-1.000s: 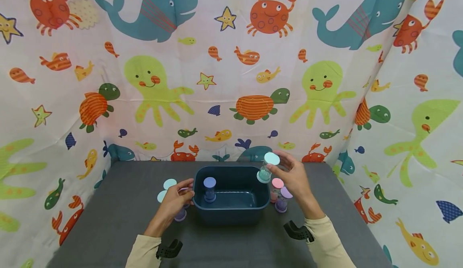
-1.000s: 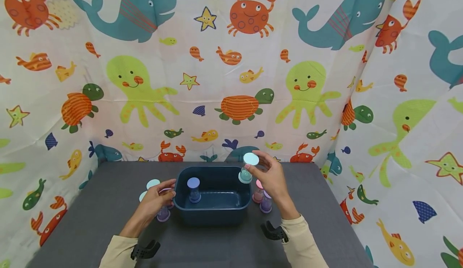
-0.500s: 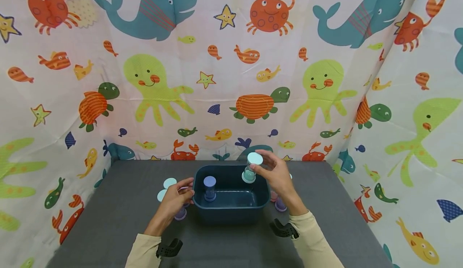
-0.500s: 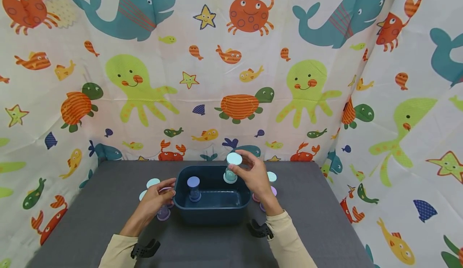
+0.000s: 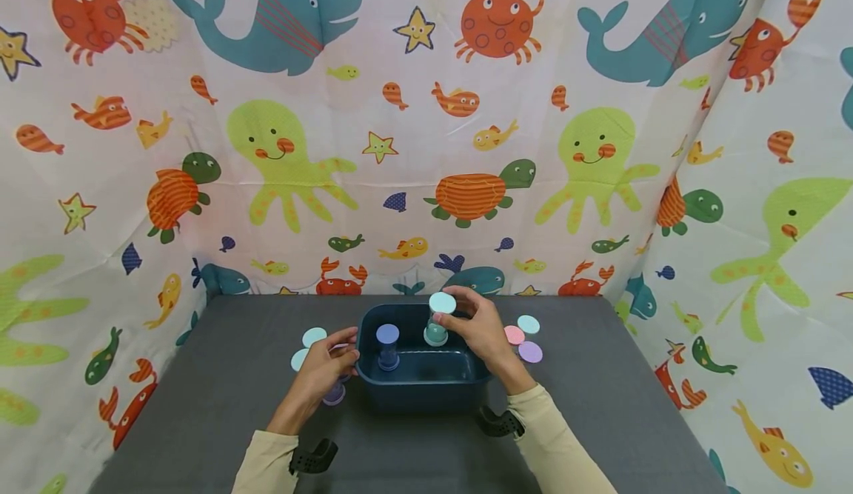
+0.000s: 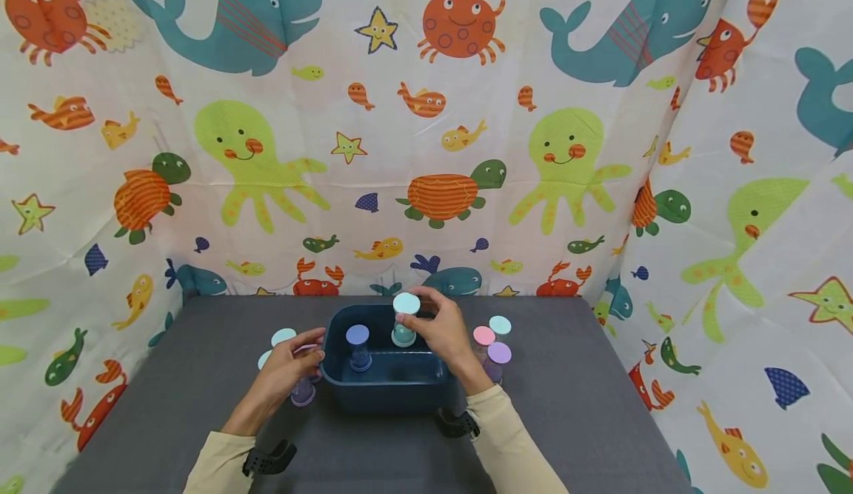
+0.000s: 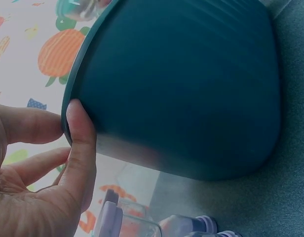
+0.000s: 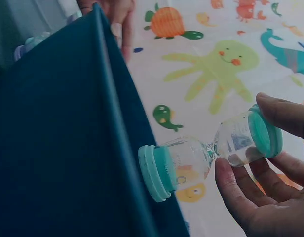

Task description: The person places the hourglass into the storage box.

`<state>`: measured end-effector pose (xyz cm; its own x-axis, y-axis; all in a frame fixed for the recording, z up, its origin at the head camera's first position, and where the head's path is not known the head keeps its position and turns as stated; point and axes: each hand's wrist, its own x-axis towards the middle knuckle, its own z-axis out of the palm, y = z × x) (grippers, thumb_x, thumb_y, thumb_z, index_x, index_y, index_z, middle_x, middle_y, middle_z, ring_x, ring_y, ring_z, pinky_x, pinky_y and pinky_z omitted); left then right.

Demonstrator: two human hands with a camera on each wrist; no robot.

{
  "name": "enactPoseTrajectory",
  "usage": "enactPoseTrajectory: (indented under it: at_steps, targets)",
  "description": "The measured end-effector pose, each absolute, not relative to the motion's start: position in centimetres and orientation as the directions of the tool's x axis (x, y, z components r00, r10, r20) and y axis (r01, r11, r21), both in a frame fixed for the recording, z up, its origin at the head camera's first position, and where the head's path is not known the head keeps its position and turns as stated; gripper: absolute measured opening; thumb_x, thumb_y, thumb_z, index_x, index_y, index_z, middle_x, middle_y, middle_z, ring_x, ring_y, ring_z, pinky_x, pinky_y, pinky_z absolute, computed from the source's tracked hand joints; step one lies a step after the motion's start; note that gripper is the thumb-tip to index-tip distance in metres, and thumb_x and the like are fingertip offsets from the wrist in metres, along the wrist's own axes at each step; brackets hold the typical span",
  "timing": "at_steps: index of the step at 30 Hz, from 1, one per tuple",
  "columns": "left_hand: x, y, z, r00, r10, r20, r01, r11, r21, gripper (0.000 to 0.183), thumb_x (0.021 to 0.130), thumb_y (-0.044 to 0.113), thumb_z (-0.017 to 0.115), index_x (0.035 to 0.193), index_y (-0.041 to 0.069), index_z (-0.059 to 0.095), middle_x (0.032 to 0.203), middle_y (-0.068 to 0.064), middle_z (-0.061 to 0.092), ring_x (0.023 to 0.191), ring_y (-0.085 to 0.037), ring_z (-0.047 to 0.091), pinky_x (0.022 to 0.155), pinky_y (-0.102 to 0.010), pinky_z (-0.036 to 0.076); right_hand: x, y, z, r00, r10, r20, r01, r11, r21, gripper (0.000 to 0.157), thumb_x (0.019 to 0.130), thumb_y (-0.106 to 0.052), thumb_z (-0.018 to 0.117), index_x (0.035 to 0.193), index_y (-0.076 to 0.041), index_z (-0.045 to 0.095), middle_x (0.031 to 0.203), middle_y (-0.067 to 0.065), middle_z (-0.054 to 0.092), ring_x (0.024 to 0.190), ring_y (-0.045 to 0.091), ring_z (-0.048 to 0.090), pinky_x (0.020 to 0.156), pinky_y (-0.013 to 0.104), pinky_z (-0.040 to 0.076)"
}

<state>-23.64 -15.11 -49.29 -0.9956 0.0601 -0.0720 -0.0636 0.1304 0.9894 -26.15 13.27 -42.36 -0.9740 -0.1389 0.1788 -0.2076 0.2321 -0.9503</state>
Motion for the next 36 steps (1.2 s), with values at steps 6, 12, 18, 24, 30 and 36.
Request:
enactPoseTrajectory:
  at_steps: [6,12,18,24,30,36]
  targets:
    - [-23.7,-15.1,-49.4,-0.995,0.053,-0.086,-0.079,0.131,0.988,0.048,0.093,0.002,0.059,0.140,0.004,0.050,0.131,-0.019,0.055,0.108,-0.038,0.059,0.071,-0.023,0.057,-27.1,12.5,-44.1,-0.978,-0.148,0.149,-0.183,0.251,-0.951,0.047,0.081,-0.021,0.081,0.125,-0.016,0.064,0.122,0.007,0.065,0.114,0.025,0.060,0.087,0.033,0.054]
    - [-23.7,-15.0,-49.4,-0.995,0.055,-0.085,-0.077,0.136,0.988,0.048,0.093,0.002,0.059,0.141,0.005,0.050,0.131,-0.018,0.055,0.105,-0.033,0.060,0.071,-0.024,0.057,-27.7,11.9,-45.4,-0.978,-0.163,0.127,-0.172,0.303,-0.937,0.047,0.081,-0.023,0.081,0.124,-0.016,0.064,0.121,0.008,0.066,0.115,0.026,0.061,0.089,0.039,0.055]
    - [-23.7,-15.0,-49.4,-0.995,0.055,-0.083,-0.075,0.138,0.988,0.048,0.093,0.002,0.060,0.140,0.004,0.051,0.130,-0.019,0.055,0.104,-0.032,0.061,0.071,-0.023,0.057,-28.4,11.5,-46.7,-0.974,-0.197,0.108,-0.172,0.344,-0.923,0.041,0.081,-0.024,0.081,0.118,-0.017,0.066,0.113,0.005,0.069,0.110,0.023,0.064,0.086,0.037,0.055]
    - [-23.6,-14.9,-49.2,-0.995,0.061,-0.079,-0.070,0.138,0.988,0.048,0.094,0.003,0.060,0.141,0.003,0.050,0.131,-0.020,0.054,0.102,-0.028,0.061,0.071,-0.023,0.057,-28.7,11.2,-47.1,-0.975,-0.206,0.084,-0.161,0.393,-0.905,0.041,0.079,-0.025,0.082,0.116,-0.018,0.067,0.110,0.004,0.068,0.104,0.022,0.062,0.083,0.036,0.054]
    - [-23.6,-14.9,-49.1,-0.994,0.062,-0.085,-0.076,0.137,0.988,0.048,0.094,0.003,0.060,0.141,0.004,0.050,0.131,-0.020,0.054,0.103,-0.029,0.060,0.070,-0.023,0.057,-29.1,11.0,-47.2,-0.971,-0.224,0.081,-0.182,0.479,-0.859,0.042,0.078,-0.028,0.083,0.116,-0.018,0.067,0.108,0.003,0.069,0.101,0.021,0.062,0.082,0.037,0.052]
    - [-23.6,-15.0,-49.1,-0.995,0.059,-0.082,-0.073,0.141,0.987,0.048,0.094,0.004,0.060,0.141,0.004,0.049,0.132,-0.020,0.054,0.102,-0.024,0.060,0.071,-0.024,0.057,-29.4,10.7,-47.1,-0.959,-0.275,0.067,-0.208,0.523,-0.827,0.042,0.078,-0.028,0.083,0.115,-0.015,0.067,0.105,0.004,0.068,0.097,0.021,0.062,0.080,0.037,0.052]
